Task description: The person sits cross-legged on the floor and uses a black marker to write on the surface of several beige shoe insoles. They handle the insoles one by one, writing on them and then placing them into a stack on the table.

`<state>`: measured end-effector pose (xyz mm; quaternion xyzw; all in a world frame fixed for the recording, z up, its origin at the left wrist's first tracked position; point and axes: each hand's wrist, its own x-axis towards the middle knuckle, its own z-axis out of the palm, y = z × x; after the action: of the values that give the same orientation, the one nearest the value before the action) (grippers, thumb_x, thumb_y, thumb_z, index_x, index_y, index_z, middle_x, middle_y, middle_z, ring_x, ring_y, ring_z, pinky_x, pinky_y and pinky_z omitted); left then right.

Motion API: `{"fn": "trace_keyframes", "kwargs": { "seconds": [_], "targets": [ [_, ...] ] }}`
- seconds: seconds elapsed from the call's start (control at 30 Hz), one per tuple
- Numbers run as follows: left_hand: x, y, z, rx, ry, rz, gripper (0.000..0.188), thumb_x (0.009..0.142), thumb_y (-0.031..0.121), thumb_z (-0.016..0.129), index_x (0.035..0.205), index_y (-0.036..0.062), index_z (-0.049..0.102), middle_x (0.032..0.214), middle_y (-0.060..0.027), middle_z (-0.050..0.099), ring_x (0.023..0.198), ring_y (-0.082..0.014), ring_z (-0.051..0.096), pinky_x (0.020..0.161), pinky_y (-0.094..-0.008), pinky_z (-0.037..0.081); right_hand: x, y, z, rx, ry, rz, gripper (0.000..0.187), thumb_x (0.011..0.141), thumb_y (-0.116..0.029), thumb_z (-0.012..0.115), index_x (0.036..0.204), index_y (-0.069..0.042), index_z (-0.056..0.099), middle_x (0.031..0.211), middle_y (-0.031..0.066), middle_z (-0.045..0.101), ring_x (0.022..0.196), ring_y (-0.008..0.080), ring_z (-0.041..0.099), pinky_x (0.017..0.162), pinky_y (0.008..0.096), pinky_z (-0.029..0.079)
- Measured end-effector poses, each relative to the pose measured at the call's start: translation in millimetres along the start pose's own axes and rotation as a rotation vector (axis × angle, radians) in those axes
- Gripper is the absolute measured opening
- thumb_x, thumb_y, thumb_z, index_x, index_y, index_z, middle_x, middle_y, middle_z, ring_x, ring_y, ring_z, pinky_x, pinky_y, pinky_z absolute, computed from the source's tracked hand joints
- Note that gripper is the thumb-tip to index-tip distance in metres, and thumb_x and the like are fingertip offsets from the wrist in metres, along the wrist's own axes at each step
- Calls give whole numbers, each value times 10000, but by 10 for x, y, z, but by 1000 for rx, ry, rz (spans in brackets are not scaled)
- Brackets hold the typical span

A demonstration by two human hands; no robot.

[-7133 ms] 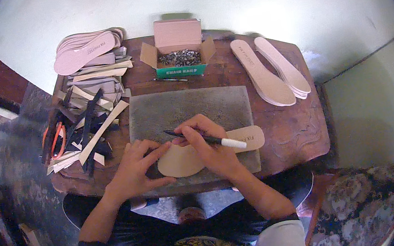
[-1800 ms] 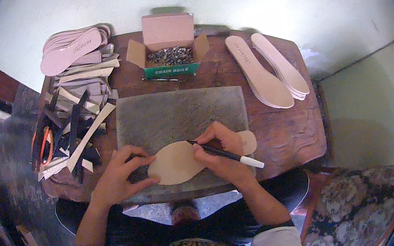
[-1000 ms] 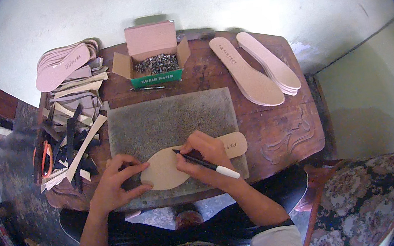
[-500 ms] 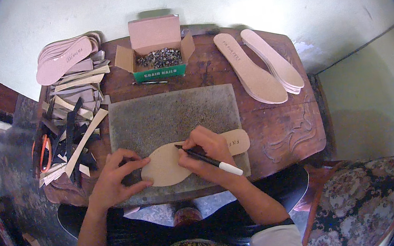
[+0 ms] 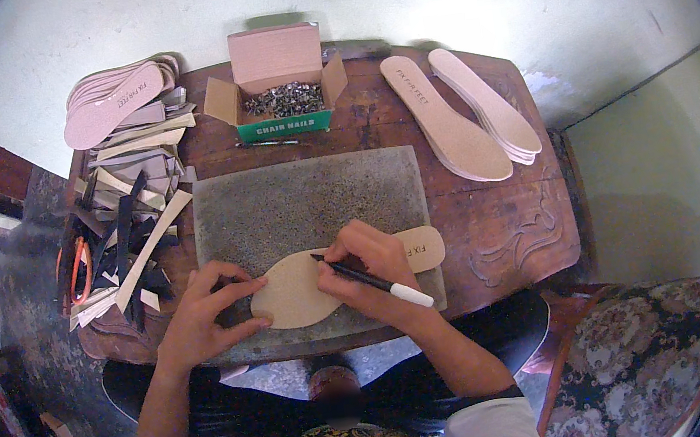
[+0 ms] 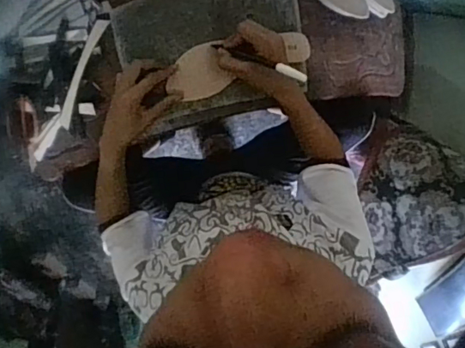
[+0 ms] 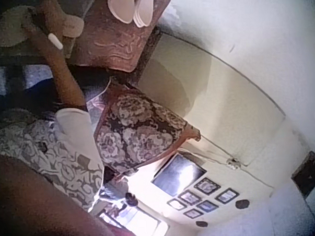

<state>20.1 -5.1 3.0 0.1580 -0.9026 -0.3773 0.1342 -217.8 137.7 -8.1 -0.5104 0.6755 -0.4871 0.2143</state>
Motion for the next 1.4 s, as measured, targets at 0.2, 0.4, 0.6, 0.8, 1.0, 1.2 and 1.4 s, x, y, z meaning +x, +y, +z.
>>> {"fn": "trace_keyframes", "kwargs": {
  "seconds": [0.2, 0.4, 0.6, 0.8, 1.0, 1.2, 1.4],
  "targets": [
    [-4, 3, 4, -10, -2, -9, 532, 764, 277, 866, 1250, 132, 709, 1108, -60, 598, 1017, -235, 581, 898, -385, 421, 4, 0, -7, -34, 3, 7, 199, 737, -32, 789, 791, -15, 599, 780, 86, 643, 689, 140, 629, 601, 275, 488],
    [-2, -13, 12, 2, 0, -1, 530, 765, 275, 865, 1251, 133, 709, 1112, -55, 598, 1014, -232, 580, 895, -379, 421, 7, -20, -39, 77, 19, 69, 190, 737, -22, 784, 788, -26, 602, 782, 77, 642, 681, 141, 620, 606, 270, 487],
    [-1, 1, 9, 38, -5, -1, 535, 767, 280, 864, 1258, 136, 708, 1123, -54, 606, 988, -229, 584, 894, -376, 420, -10, 86, -101, -4, 49, 26, 196, 740, -67, 780, 814, -27, 603, 759, 82, 591, 669, 171, 594, 604, 304, 482],
    [2, -1, 8, 14, 8, 7, 529, 764, 281, 865, 1250, 137, 712, 1131, -52, 608, 914, -217, 587, 883, -372, 430, 1, 3, -105, -14, 9, 78, 195, 739, -67, 780, 798, -19, 600, 750, 86, 581, 649, 177, 587, 585, 309, 465],
    [-12, 1, 0, 8, -31, -52, 585, 710, 268, 901, 1254, 150, 721, 1151, -62, 622, 1053, -248, 589, 945, -383, 443, 7, 51, -93, -27, 14, 9, 192, 734, -19, 780, 771, -15, 592, 751, 73, 631, 657, 120, 610, 580, 262, 472],
    [-9, 11, -6, 3, -27, -56, 578, 713, 267, 900, 1250, 145, 724, 1136, -60, 620, 1031, -236, 593, 931, -376, 441, 14, 27, -98, -30, 7, 25, 182, 745, -13, 776, 778, -11, 597, 761, 77, 646, 660, 115, 615, 575, 254, 474],
    [-5, 4, 2, 19, -14, -37, 586, 710, 268, 901, 1254, 148, 722, 1131, -59, 618, 1023, -234, 592, 926, -373, 439, 12, 16, -94, -39, 6, 31, 185, 750, -17, 774, 781, -8, 592, 760, 74, 642, 659, 111, 614, 578, 256, 478]
  ]
}}
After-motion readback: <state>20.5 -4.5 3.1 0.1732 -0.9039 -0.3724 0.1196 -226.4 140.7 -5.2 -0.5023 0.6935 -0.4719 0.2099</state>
